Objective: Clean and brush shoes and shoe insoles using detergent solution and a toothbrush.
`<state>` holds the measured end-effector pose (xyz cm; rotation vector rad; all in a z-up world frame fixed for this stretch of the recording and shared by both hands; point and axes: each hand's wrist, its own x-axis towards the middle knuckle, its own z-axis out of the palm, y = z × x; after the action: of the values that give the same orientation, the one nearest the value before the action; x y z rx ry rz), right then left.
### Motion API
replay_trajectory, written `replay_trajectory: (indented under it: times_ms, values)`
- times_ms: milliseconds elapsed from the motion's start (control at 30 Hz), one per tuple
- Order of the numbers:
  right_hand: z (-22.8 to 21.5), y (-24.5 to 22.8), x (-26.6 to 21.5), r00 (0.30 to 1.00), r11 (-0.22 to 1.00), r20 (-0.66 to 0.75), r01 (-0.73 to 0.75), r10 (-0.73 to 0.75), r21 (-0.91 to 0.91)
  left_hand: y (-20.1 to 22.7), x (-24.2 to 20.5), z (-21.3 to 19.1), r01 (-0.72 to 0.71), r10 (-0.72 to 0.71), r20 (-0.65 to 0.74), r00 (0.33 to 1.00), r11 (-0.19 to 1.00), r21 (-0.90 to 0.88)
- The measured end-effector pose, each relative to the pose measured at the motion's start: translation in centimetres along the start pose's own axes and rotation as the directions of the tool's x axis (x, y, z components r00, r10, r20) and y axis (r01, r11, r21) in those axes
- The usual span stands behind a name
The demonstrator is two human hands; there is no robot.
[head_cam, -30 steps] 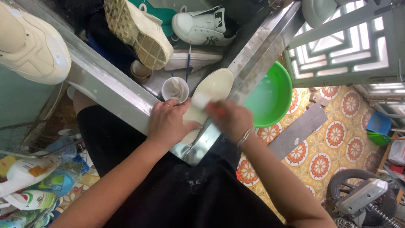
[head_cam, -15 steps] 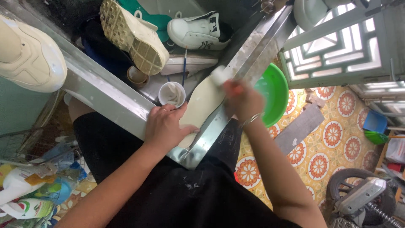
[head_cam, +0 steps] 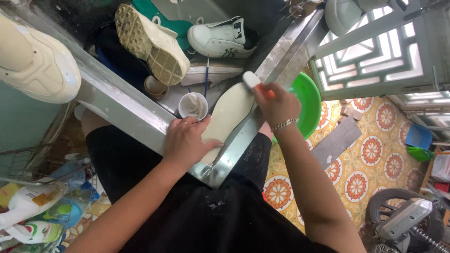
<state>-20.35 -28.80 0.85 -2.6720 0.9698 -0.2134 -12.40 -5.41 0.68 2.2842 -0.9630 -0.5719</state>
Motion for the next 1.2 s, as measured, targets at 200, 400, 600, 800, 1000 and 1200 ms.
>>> replay_trajectory:
  times_ms: [200,400,600,800,1000,1200]
  values:
    - [-0.1,-0.7,-0.5,0.984,0.99,0.113,0.139,-0.138,0.005,-0.2,0.3,0.2,-0.049,0.05,-0.072,0.996,0.999,0.011]
    - [0.0,-1.0,-0.1,0.984,0.986,0.066,0.165,-0.166,0.018,0.0,0.0,0.2,-0.017,0.017,-0.034,0.999,1.0,0.01]
    - [-1.5,0.0,2.5,0.985,1.0,0.174,-0.01,0.015,-0.03,-0.1,0.0,0.2,-0.023,0.024,-0.034,0.999,0.999,0.036]
    - [-1.7,0.8,2.5,0.963,0.979,0.188,0.202,-0.192,-0.04,0.1,0.3,-0.3,-0.034,0.034,-0.007,0.999,0.999,0.027]
    - [1.4,0.8,0.4,0.903,0.911,0.185,0.406,-0.389,-0.065,-0.2,0.1,0.1,-0.04,0.041,-0.111,0.993,0.999,0.015]
    - [0.4,0.7,0.6,0.976,0.989,0.177,0.139,-0.127,-0.056,0.1,-0.5,0.1,-0.065,0.067,-0.127,0.99,0.998,0.021]
